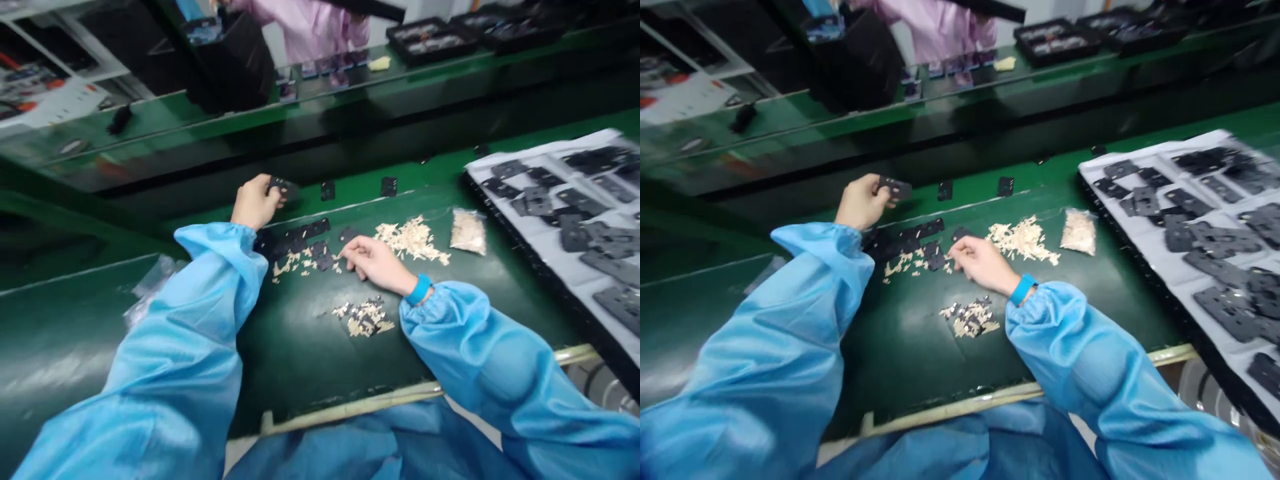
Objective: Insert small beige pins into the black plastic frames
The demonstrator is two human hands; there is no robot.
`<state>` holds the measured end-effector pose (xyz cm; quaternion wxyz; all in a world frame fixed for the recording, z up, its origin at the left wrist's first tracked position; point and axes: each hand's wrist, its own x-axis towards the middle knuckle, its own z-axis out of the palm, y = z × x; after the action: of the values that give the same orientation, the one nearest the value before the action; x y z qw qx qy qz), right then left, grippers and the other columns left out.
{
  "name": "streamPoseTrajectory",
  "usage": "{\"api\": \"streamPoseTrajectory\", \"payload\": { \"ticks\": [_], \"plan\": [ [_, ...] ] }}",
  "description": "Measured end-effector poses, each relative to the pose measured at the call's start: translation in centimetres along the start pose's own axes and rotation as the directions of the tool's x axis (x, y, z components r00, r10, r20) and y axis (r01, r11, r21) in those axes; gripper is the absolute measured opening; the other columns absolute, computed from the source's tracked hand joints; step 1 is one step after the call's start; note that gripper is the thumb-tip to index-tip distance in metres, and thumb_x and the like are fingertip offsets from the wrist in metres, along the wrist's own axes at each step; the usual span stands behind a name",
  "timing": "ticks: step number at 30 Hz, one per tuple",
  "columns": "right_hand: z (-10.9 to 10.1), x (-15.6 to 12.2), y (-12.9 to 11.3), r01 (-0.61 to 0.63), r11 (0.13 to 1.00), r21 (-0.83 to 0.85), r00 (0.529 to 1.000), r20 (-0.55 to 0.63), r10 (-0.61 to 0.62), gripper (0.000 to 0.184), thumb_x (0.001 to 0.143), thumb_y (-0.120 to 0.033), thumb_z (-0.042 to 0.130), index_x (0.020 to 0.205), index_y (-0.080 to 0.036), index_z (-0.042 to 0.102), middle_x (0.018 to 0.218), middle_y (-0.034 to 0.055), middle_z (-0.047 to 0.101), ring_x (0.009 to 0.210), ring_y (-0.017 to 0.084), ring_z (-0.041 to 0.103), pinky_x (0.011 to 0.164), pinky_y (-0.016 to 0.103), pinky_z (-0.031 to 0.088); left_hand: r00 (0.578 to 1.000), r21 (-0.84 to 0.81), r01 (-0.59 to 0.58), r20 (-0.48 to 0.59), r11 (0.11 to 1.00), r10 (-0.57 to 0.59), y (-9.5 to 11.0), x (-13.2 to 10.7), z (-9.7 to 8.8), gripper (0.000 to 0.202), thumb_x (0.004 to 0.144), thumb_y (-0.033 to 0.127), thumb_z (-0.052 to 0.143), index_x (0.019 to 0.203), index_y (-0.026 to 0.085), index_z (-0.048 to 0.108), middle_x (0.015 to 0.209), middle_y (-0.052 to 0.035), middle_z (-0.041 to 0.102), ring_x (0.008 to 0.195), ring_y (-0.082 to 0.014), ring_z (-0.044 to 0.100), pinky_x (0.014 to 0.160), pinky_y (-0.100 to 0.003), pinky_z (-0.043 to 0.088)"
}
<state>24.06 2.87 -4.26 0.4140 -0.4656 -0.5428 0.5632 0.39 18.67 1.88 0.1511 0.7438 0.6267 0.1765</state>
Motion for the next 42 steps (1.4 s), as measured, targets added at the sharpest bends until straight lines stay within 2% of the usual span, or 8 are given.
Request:
{"api": "streamPoseTrajectory", "payload": {
  "ticks": [2,7,15,21,28,32,37,42],
  "plan": [
    [-0.2,-0.1,-0.2,0.007,1.0,-0.02,1.0,-0.001,-0.007,0.018,0.094,-0.036,0.063,0.09,-0.018,0.062,0.071,-0.0005,0.066,0.046,0.007,0.052,0.046,0.02,0.04,0.999,-0.294,-0.015,-0.054,0.956,-0.001,0.1,-3.2,0.8,0.025,0.095,0.018,0.046,0.117,0.014,0.059,0.112,-0.0105,0.073,0.093,-0.018,0.074,0.08,-0.029,0.061],
    [-1.4,-0.5,-0.8,-0.048,0.988,-0.145,0.989,0.129,0.067,0.02,0.093,-0.036,0.066,0.09,-0.016,0.067,0.073,0.0022,0.068,0.049,0.007,0.053,0.046,0.021,0.039,0.999,-0.838,-0.005,-0.026,0.545,-0.032,0.5,-12.0,4.1,0.027,0.082,0.035,0.074,0.097,0.017,0.062,0.098,-0.0037,0.07,0.092,-0.0187,0.071,0.082,-0.034,0.063],
    [-0.6,-2.6,-2.5,0.234,0.797,-0.556,0.892,0.449,0.052,0.009,0.088,-0.026,0.068,0.087,-0.019,0.074,0.082,0.002,0.071,0.07,0.014,0.06,0.065,0.027,0.043,0.996,-0.93,0.085,0.087,0.358,-0.011,0.3,-16.5,5.1,0.048,0.07,0.032,0.088,0.11,0.019,0.065,0.11,-0.0051,0.072,0.106,-0.0188,0.069,0.097,-0.032,0.057],
    [0.3,-3.0,-2.1,0.339,0.659,-0.671,0.88,0.474,0.03,0.012,0.087,-0.029,0.074,0.094,-0.02,0.071,0.093,0.0034,0.064,0.075,0.015,0.056,0.067,0.028,0.039,0.958,-0.946,0.285,0.274,0.154,-0.087,1.3,-17.0,5.0,0.026,0.084,0.033,0.074,0.103,0.018,0.063,0.092,-0.0016,0.068,0.075,-0.012,0.068,0.074,-0.028,0.062],
    [1.3,-3.8,-1.4,0.377,0.639,-0.67,0.888,0.457,-0.045,0.016,0.09,-0.032,0.074,0.095,-0.02,0.065,0.098,0.0057,0.063,0.085,0.019,0.059,0.075,0.03,0.043,0.914,-0.894,0.404,0.385,0.192,-0.127,1.9,-17.3,5.4,0.027,0.094,0.044,0.061,0.11,0.025,0.05,0.091,0.0013,0.069,0.05,-0.0097,0.065,0.039,-0.018,0.047],
    [1.0,-3.8,-1.6,0.327,0.659,-0.678,0.888,0.459,0.033,0.009,0.09,-0.024,0.071,0.088,-0.02,0.063,0.09,0.0043,0.063,0.077,0.017,0.058,0.07,0.029,0.041,0.937,-0.895,0.348,0.344,0.278,-0.062,2.0,-17.6,5.6,0.035,0.089,0.04,0.071,0.111,0.023,0.049,0.089,-0.0002,0.073,0.051,-0.008,0.063,0.039,-0.015,0.042],
    [-0.6,-3.3,-2.7,0.15,0.779,-0.609,0.89,0.427,0.163,0.02,0.096,-0.039,0.063,0.084,-0.022,0.064,0.068,-0.0017,0.063,0.061,0.014,0.054,0.061,0.028,0.037,0.942,-0.861,0.301,0.334,0.411,0.01,2.4,-18.1,5.4,0.025,0.085,0.024,0.073,0.099,0.018,0.053,0.089,-0.0061,0.076,0.06,-0.0094,0.065,0.047,-0.018,0.05],
    [-1.4,-3.0,-3.6,-0.052,0.885,-0.462,0.869,0.416,0.268,0.029,0.095,-0.048,0.06,0.084,-0.022,0.066,0.069,0.0007,0.069,0.055,0.013,0.055,0.053,0.026,0.04,0.941,-0.834,0.286,0.337,0.472,0.025,3.1,-18.5,5.1,0.025,0.084,0.03,0.075,0.098,0.017,0.059,0.09,-0.0069,0.077,0.06,-0.0096,0.062,0.046,-0.018,0.047]
  ]
}}
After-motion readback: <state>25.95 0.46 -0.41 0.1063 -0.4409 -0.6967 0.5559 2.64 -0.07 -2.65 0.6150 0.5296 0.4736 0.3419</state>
